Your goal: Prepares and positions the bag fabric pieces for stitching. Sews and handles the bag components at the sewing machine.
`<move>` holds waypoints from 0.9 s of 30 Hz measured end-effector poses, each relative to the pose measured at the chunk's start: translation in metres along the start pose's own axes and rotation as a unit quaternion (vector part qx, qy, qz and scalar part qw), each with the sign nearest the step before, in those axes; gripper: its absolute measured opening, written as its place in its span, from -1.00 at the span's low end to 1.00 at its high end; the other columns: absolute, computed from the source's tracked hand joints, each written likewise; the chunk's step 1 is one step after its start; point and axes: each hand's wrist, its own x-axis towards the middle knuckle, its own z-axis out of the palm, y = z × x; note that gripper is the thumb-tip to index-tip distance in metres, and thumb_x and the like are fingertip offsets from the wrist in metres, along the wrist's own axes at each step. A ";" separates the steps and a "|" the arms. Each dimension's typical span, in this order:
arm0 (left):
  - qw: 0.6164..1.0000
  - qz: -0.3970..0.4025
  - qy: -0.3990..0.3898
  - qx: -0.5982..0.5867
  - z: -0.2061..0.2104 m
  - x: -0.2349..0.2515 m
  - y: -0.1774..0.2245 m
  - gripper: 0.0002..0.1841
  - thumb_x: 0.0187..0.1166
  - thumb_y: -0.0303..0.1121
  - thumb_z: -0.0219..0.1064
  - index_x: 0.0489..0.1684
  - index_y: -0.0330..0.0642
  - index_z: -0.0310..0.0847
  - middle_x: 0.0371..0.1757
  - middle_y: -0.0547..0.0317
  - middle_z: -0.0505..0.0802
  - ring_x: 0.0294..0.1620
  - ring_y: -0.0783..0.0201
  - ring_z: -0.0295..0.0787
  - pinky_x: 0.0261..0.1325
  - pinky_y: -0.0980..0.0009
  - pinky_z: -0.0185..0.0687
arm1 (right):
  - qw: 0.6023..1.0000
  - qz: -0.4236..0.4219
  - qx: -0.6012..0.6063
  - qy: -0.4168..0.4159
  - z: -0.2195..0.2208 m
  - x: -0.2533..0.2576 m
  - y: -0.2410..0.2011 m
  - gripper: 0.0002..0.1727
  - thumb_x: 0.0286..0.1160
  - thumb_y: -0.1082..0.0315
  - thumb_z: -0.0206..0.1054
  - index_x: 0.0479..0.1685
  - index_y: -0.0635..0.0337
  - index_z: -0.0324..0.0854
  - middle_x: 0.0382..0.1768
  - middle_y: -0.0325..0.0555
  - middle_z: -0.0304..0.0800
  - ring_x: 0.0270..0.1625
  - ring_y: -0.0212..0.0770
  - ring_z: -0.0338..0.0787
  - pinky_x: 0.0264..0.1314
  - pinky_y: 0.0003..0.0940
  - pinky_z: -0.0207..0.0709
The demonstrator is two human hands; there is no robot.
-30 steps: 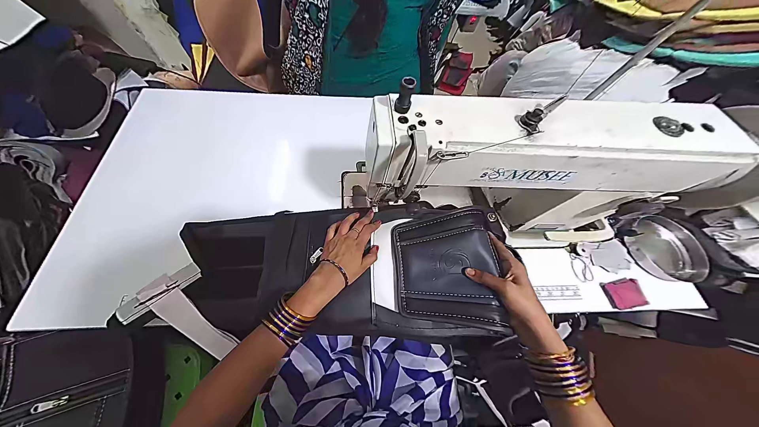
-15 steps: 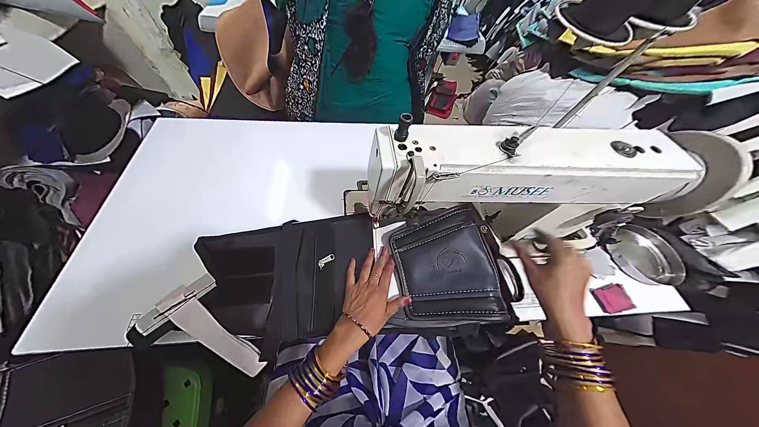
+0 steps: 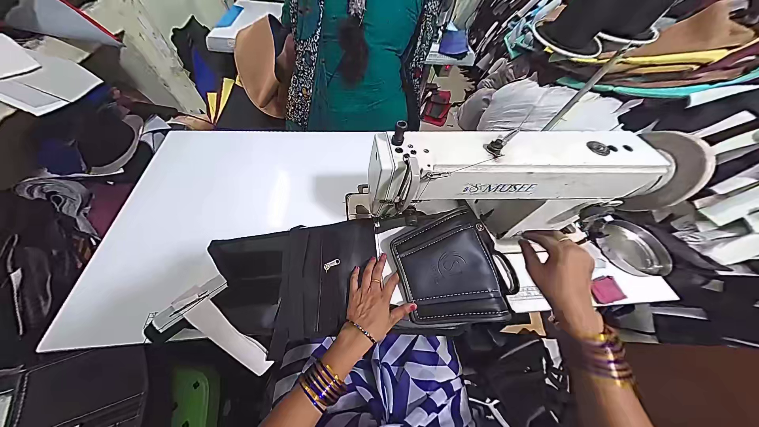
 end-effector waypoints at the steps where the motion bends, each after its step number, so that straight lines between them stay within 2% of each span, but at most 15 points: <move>1: 1.000 -0.009 -0.014 -0.009 -0.004 0.004 0.001 -0.20 0.51 0.38 0.16 0.54 -0.05 0.60 0.82 -0.17 0.32 0.85 -0.24 0.09 0.75 -0.36 -0.16 | 0.996 -0.067 0.059 0.001 -0.002 -0.012 -0.025 -0.74 0.50 0.48 0.25 -0.08 0.50 0.79 0.00 0.41 0.84 0.07 0.37 0.84 0.09 0.34 0.62; 2: 0.999 -0.018 -0.040 -0.026 -0.010 0.007 0.001 -0.21 0.52 0.35 0.20 0.54 -0.09 0.59 0.81 -0.15 0.33 0.85 -0.22 0.09 0.76 -0.32 -0.12 | 0.985 -0.125 0.122 -0.017 0.002 -0.028 -0.054 -0.69 0.51 0.40 0.19 -0.11 0.42 0.82 -0.03 0.27 0.88 0.05 0.20 0.88 0.11 0.18 0.68; 3: 0.996 -0.015 -0.067 -0.049 -0.019 0.009 0.000 -0.24 0.53 0.29 0.25 0.49 -0.17 0.60 0.77 -0.17 0.40 0.82 -0.21 0.16 0.73 -0.25 0.00 | 0.968 -0.169 0.174 -0.059 0.009 -0.048 -0.082 -0.66 0.53 0.34 0.16 -0.12 0.32 0.85 0.01 0.14 0.91 0.11 0.09 0.88 0.20 0.10 0.67; 5: 0.987 0.035 -0.113 -0.107 -0.040 0.009 -0.013 -0.41 0.57 0.07 0.37 0.31 -0.30 0.70 0.52 -0.26 0.63 0.61 -0.21 0.46 0.59 -0.12 0.35 | 0.949 -0.228 0.179 -0.120 0.037 -0.079 -0.121 -0.68 0.43 0.37 0.18 -0.13 0.17 0.89 0.06 -0.06 0.93 0.24 0.05 0.85 0.39 0.25 0.51; 6: 0.980 0.074 -0.143 -0.114 -0.048 0.005 -0.021 -0.47 0.59 -0.02 0.39 0.33 -0.27 0.70 0.47 -0.22 0.68 0.57 -0.17 0.52 0.56 -0.06 0.42 | 0.951 -0.236 0.159 -0.121 0.052 -0.089 -0.129 -0.71 0.36 0.41 0.21 -0.16 0.14 0.88 0.05 -0.12 0.93 0.31 0.10 0.81 0.45 0.34 0.43; 8: 0.971 0.153 -0.165 -0.082 -0.052 -0.008 -0.038 -0.48 0.59 -0.11 0.40 0.51 -0.10 0.63 0.55 -0.07 0.67 0.65 -0.12 0.47 0.58 -0.10 0.38 | 0.959 -0.226 0.143 -0.097 0.071 -0.096 -0.128 -0.70 0.32 0.46 0.20 -0.18 0.10 0.88 0.03 -0.17 0.93 0.38 0.13 0.76 0.50 0.36 0.35; 10: 0.967 0.211 -0.133 -0.049 -0.046 -0.017 -0.055 -0.42 0.55 -0.08 0.40 0.58 -0.01 0.58 0.61 0.05 0.65 0.68 -0.11 0.45 0.54 -0.22 0.33 | 0.960 -0.215 0.152 -0.092 0.077 -0.092 -0.123 -0.69 0.38 0.41 0.19 -0.15 0.09 0.89 0.05 -0.18 0.94 0.41 0.13 0.75 0.52 0.34 0.32; 12: 0.965 0.240 -0.105 -0.031 -0.040 -0.015 -0.064 -0.41 0.55 -0.03 0.37 0.57 -0.02 0.58 0.63 0.09 0.63 0.64 -0.10 0.49 0.47 -0.27 0.34 | 0.960 -0.217 0.147 -0.097 0.081 -0.084 -0.119 -0.70 0.41 0.35 0.21 -0.08 0.04 0.88 0.07 -0.16 0.91 0.42 0.14 0.73 0.52 0.37 0.30; 16: 0.967 0.244 -0.066 -0.035 -0.036 0.000 -0.065 -0.57 0.68 -0.19 0.21 0.45 -0.06 0.69 0.56 0.10 0.70 0.56 -0.10 0.57 0.40 -0.26 0.39 | 0.958 -0.241 0.118 -0.105 0.090 -0.062 -0.112 -0.69 0.45 0.21 0.26 0.02 -0.04 0.89 0.10 -0.03 0.87 0.38 0.25 0.72 0.45 0.47 0.29; 18: 0.966 0.249 -0.069 -0.028 -0.038 0.006 -0.067 -0.54 0.58 -0.26 0.26 0.47 -0.11 0.66 0.55 0.11 0.71 0.57 -0.09 0.57 0.42 -0.26 0.38 | 0.956 -0.249 0.111 -0.107 0.096 -0.052 -0.108 -0.66 0.49 0.15 0.23 0.04 -0.07 0.89 0.13 0.02 0.86 0.36 0.27 0.72 0.44 0.47 0.29; 20: 0.965 0.238 -0.100 -0.038 -0.043 0.013 -0.070 -0.42 0.41 -0.35 0.32 0.54 -0.13 0.60 0.59 0.12 0.68 0.64 -0.06 0.50 0.49 -0.27 0.29 | 0.953 -0.254 0.116 -0.118 0.101 -0.042 -0.103 -0.62 0.52 0.06 0.21 0.08 -0.09 0.88 0.17 0.05 0.83 0.38 0.27 0.69 0.46 0.44 0.25; 22: 0.966 0.222 -0.123 -0.041 -0.048 0.022 -0.073 -0.35 0.32 -0.48 0.30 0.58 -0.12 0.58 0.61 0.13 0.66 0.69 -0.04 0.44 0.54 -0.26 0.23 | 0.950 -0.259 0.112 -0.134 0.104 -0.034 -0.101 -0.56 0.52 -0.04 0.19 0.15 -0.10 0.86 0.23 0.06 0.81 0.41 0.27 0.66 0.48 0.44 0.21; 24: 0.968 0.215 -0.120 -0.043 -0.050 0.031 -0.077 -0.40 0.42 -0.56 0.20 0.57 -0.10 0.59 0.59 0.14 0.68 0.69 -0.03 0.44 0.57 -0.23 0.23 | 0.950 -0.262 0.102 -0.138 0.107 -0.028 -0.103 -0.51 0.53 -0.10 0.17 0.19 -0.11 0.85 0.24 0.05 0.81 0.42 0.25 0.65 0.48 0.42 0.20; 27: 0.969 0.232 -0.071 -0.036 -0.046 0.041 -0.088 -0.58 0.70 -0.38 0.15 0.49 -0.05 0.67 0.54 0.17 0.73 0.63 -0.03 0.54 0.52 -0.19 0.35 | 0.952 -0.260 0.093 -0.130 0.114 -0.020 -0.108 -0.53 0.54 -0.04 0.15 0.20 -0.09 0.84 0.23 0.04 0.81 0.41 0.23 0.67 0.47 0.43 0.19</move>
